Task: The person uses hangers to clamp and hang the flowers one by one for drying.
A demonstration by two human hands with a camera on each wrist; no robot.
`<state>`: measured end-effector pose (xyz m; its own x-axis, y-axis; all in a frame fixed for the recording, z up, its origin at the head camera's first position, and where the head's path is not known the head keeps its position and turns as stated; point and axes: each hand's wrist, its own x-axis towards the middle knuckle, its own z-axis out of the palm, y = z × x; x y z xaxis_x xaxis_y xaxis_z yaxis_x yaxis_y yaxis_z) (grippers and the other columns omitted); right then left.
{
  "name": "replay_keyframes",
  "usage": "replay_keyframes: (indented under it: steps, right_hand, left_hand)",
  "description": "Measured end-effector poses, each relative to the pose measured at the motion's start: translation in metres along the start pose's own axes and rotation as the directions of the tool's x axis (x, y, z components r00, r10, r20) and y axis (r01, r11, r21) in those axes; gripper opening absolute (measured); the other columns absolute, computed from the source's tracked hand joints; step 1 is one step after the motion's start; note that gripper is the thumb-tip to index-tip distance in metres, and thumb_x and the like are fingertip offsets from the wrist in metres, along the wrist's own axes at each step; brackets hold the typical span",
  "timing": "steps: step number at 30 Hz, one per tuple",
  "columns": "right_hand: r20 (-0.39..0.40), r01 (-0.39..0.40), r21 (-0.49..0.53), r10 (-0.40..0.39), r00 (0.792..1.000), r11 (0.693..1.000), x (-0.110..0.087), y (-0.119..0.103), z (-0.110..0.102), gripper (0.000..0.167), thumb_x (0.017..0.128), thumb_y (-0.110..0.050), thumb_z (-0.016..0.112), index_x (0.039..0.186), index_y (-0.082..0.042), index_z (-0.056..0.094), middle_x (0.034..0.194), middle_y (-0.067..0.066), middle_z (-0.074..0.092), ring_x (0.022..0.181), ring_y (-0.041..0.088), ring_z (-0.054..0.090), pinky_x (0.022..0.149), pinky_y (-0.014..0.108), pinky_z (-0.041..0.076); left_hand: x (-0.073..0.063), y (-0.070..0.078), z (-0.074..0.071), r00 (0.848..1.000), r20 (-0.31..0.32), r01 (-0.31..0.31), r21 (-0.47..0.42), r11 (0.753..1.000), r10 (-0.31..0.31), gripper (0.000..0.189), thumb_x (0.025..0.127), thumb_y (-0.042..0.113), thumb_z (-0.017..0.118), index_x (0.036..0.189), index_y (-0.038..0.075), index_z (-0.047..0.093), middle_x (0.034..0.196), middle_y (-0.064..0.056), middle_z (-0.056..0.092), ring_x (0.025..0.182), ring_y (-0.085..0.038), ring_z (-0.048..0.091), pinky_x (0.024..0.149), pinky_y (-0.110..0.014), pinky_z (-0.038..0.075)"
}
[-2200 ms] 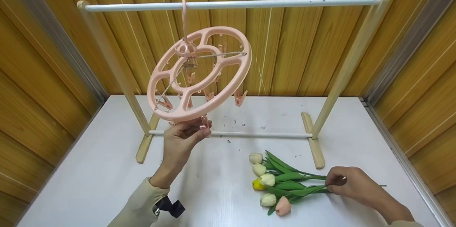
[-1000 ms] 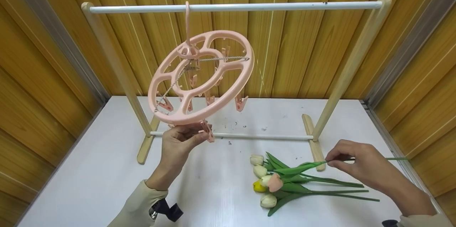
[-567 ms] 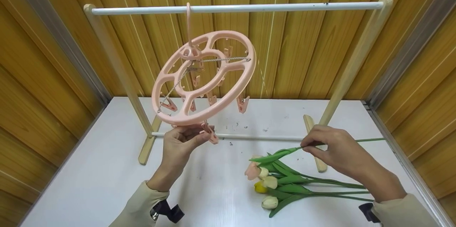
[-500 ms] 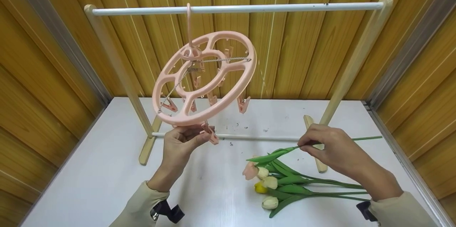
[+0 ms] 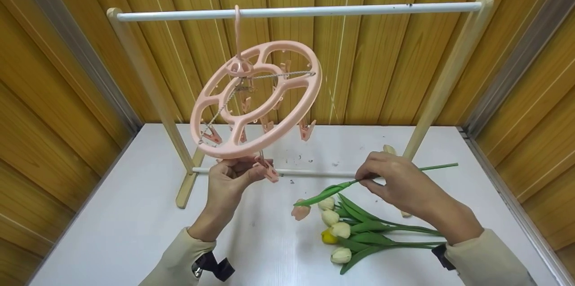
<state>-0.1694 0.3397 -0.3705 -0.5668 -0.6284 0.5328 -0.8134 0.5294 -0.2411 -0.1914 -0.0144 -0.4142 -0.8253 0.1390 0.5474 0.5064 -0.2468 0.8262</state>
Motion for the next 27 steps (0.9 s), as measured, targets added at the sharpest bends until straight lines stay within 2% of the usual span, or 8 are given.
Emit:
replay_keyframes:
  steps: [1, 9, 12, 16, 18, 20, 23, 27]
  right_hand:
    - [0.000, 0.004, 0.006, -0.004, 1.000, 1.000, 0.002, -0.001, 0.001, 0.044, 0.107, -0.051, 0.050, 0.099, -0.017, 0.077, 0.095, -0.004, 0.072, 0.081, 0.006, 0.070, 0.072, 0.008, 0.055]
    - [0.011, 0.026, 0.008, -0.026, 1.000, 1.000, 0.016, -0.010, 0.003, 0.042, 0.108, -0.047, 0.051, 0.099, -0.015, 0.076, 0.096, -0.005, 0.072, 0.084, 0.009, 0.072, 0.080, 0.008, 0.054]
    - [0.030, 0.006, -0.007, -0.006, 1.000, 1.000, 0.020, -0.014, 0.003, 0.007, 0.100, -0.021, 0.077, 0.100, -0.015, 0.076, 0.096, -0.006, 0.070, 0.085, 0.008, 0.071, 0.080, 0.007, 0.054]
    - [0.040, -0.011, -0.017, 0.011, 0.999, 1.000, 0.025, -0.018, 0.004, 0.046, 0.070, 0.019, 0.089, 0.099, -0.015, 0.076, 0.097, -0.008, 0.069, 0.084, 0.007, 0.069, 0.075, 0.008, 0.055]
    - [0.036, -0.005, -0.011, 0.005, 0.999, 1.000, 0.027, -0.019, 0.005, 0.047, 0.070, 0.019, 0.089, 0.099, -0.015, 0.076, 0.097, -0.008, 0.069, 0.083, 0.007, 0.068, 0.073, 0.008, 0.055]
    - [0.033, 0.011, 0.006, -0.011, 0.999, 1.000, 0.028, -0.020, 0.006, 0.037, 0.078, 0.012, 0.088, 0.100, -0.015, 0.076, 0.098, -0.007, 0.069, 0.083, 0.007, 0.068, 0.073, 0.008, 0.055]
    - [0.034, 0.042, 0.025, -0.043, 0.998, 0.999, 0.031, -0.020, 0.008, 0.005, 0.099, -0.019, 0.077, 0.102, -0.015, 0.077, 0.098, -0.007, 0.068, 0.084, 0.008, 0.068, 0.074, 0.008, 0.055]
    - [0.034, 0.072, 0.034, -0.074, 0.997, 0.997, 0.037, -0.021, 0.012, 0.043, 0.107, -0.047, 0.049, 0.102, -0.016, 0.078, 0.099, -0.007, 0.067, 0.085, 0.010, 0.067, 0.076, 0.009, 0.054]
  left_hand:
    - [0.000, 0.000, 0.000, 1.000, 0.000, 0.000, -0.002, 1.000, 0.000, 0.022, 0.090, 0.001, 0.084, 0.109, -0.005, 0.074, 0.101, -0.013, 0.079, 0.094, -0.028, 0.078, 0.085, -0.044, 0.065]
    - [0.001, 0.000, 0.003, 1.000, 0.003, -0.003, -0.028, 1.000, 0.003, 0.020, 0.091, 0.003, 0.084, 0.108, -0.005, 0.074, 0.100, -0.013, 0.079, 0.092, -0.028, 0.078, 0.087, -0.045, 0.064]
    - [0.001, 0.001, 0.004, 1.000, 0.006, -0.013, -0.031, 0.999, 0.013, 0.020, 0.092, 0.003, 0.083, 0.107, -0.004, 0.074, 0.100, -0.013, 0.079, 0.091, -0.028, 0.078, 0.085, -0.044, 0.065]
    - [0.002, 0.000, 0.004, 1.000, 0.012, -0.028, -0.037, 0.999, 0.028, 0.018, 0.093, 0.003, 0.082, 0.107, -0.004, 0.074, 0.099, -0.013, 0.079, 0.089, -0.028, 0.078, 0.082, -0.041, 0.065]
    - [0.002, 0.000, 0.005, 0.999, 0.015, -0.030, -0.042, 0.999, 0.031, 0.018, 0.093, 0.003, 0.082, 0.107, -0.004, 0.074, 0.098, -0.013, 0.079, 0.088, -0.028, 0.078, 0.080, -0.040, 0.066]
    - [0.001, -0.001, 0.005, 0.999, 0.017, -0.029, -0.046, 0.999, 0.030, 0.017, 0.094, 0.002, 0.081, 0.107, -0.005, 0.074, 0.098, -0.014, 0.079, 0.087, -0.027, 0.078, 0.080, -0.040, 0.066]
    - [0.001, -0.001, 0.006, 1.000, 0.017, -0.021, -0.063, 0.998, 0.023, 0.017, 0.094, 0.002, 0.080, 0.108, -0.006, 0.073, 0.099, -0.015, 0.079, 0.087, -0.027, 0.079, 0.081, -0.042, 0.066]
    - [0.001, -0.001, 0.007, 1.000, 0.016, -0.021, -0.074, 0.997, 0.023, 0.017, 0.095, 0.002, 0.079, 0.108, -0.007, 0.072, 0.100, -0.015, 0.079, 0.087, -0.027, 0.079, 0.081, -0.043, 0.066]
